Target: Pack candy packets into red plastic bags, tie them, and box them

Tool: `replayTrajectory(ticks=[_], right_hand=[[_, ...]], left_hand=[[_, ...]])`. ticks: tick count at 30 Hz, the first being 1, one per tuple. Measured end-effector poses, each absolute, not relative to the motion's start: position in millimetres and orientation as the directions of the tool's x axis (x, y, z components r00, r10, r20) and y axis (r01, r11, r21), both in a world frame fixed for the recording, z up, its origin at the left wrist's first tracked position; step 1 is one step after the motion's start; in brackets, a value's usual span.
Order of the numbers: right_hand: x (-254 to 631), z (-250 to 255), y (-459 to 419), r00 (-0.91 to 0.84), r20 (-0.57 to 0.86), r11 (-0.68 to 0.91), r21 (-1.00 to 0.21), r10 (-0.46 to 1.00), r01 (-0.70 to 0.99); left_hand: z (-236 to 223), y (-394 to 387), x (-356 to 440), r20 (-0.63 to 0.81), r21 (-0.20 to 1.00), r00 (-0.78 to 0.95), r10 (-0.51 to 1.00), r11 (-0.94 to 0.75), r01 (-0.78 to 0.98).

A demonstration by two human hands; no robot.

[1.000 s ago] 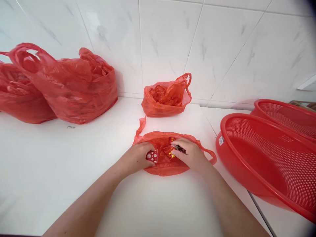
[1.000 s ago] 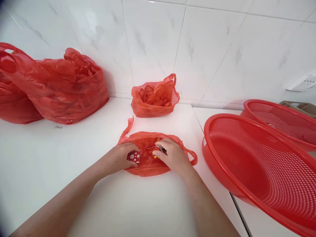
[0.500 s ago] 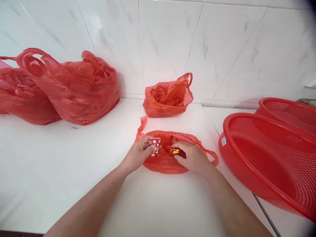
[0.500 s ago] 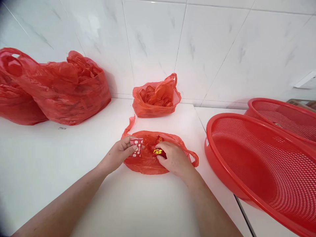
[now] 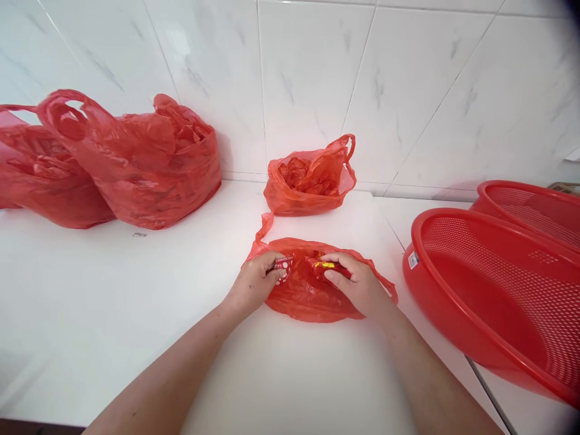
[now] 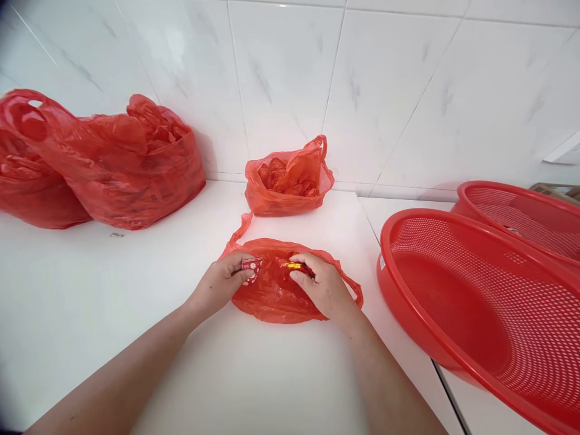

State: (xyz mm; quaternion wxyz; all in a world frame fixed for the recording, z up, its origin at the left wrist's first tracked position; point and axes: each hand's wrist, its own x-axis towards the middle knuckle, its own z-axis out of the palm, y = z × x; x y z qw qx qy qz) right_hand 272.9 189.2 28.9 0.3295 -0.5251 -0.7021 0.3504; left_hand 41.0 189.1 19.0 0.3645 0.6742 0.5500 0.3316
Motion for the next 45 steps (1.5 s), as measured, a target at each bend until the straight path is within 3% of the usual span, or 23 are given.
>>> replayTrajectory(ticks=[6, 11, 15, 20, 23, 27, 30, 32, 36, 41, 45], right_hand=[[273.1, 27.4, 191.7, -0.138, 0.14, 0.179, -0.928, 0.98, 0.326], [269.0, 28.3, 192.8, -0.102, 0.002, 0.015, -0.992, 0.995, 0.126], [266.6, 26.0, 193.2, -0.088, -0.039, -0.022, -0.983, 0.995, 0.18], [263.6, 21.9, 192.4, -0.026, 0.008, 0.013, -0.978, 1.0, 0.206], [265.6, 23.1, 192.8, 0.084, 0.031, 0.018, -0.988, 0.996, 0.151], [272.2, 24.8, 196.2, 0.174, 0.053, 0.048, -0.998, 0.983, 0.033], [274.1, 25.7, 198.2, 0.114, 0.031, 0.032, -0.999, 0.993, -0.007], [273.0, 27.0, 197.7, 0.094, 0.048, 0.039, -0.994, 0.994, 0.102], [270.7, 30.3, 194.4, 0.105, 0.203, 0.146, -0.906, 0.973, 0.398], [271.1, 28.7, 193.1, 0.052, 0.309, 0.243, -0.829, 0.95, 0.504], [266.9, 25.9, 191.7, -0.046, 0.36, 0.324, -0.768, 0.932, 0.552]], left_hand=[[15.0, 187.3, 43.1, 0.192, 0.644, 0.253, 0.948, -0.317, 0.697], [7.7, 189.2, 42.2, 0.329, 0.561, 0.25, 0.911, -0.401, 0.724], [6.8, 190.6, 44.7, 0.466, 0.49, 0.303, 0.831, -0.528, 0.694], [13.9, 184.0, 50.8, 0.616, 0.341, 0.438, 0.655, -0.723, 0.601], [18.3, 176.0, 55.2, 0.575, 0.252, 0.595, 0.562, -0.813, 0.524], [16.9, 168.5, 61.4, 0.398, 0.192, 0.754, 0.522, -0.851, 0.488], [12.1, 167.0, 63.7, 0.364, 0.209, 0.764, 0.533, -0.846, 0.491], [10.3, 166.1, 64.1, 0.358, 0.269, 0.744, 0.565, -0.825, 0.497], [15.4, 159.8, 65.4, 0.276, 0.484, 0.726, 0.63, -0.744, 0.461], [28.3, 154.1, 66.0, 0.125, 0.762, 0.702, 0.701, -0.521, 0.385], [34.7, 166.7, 59.5, 0.204, 0.718, 0.5, 0.842, -0.475, 0.509]])
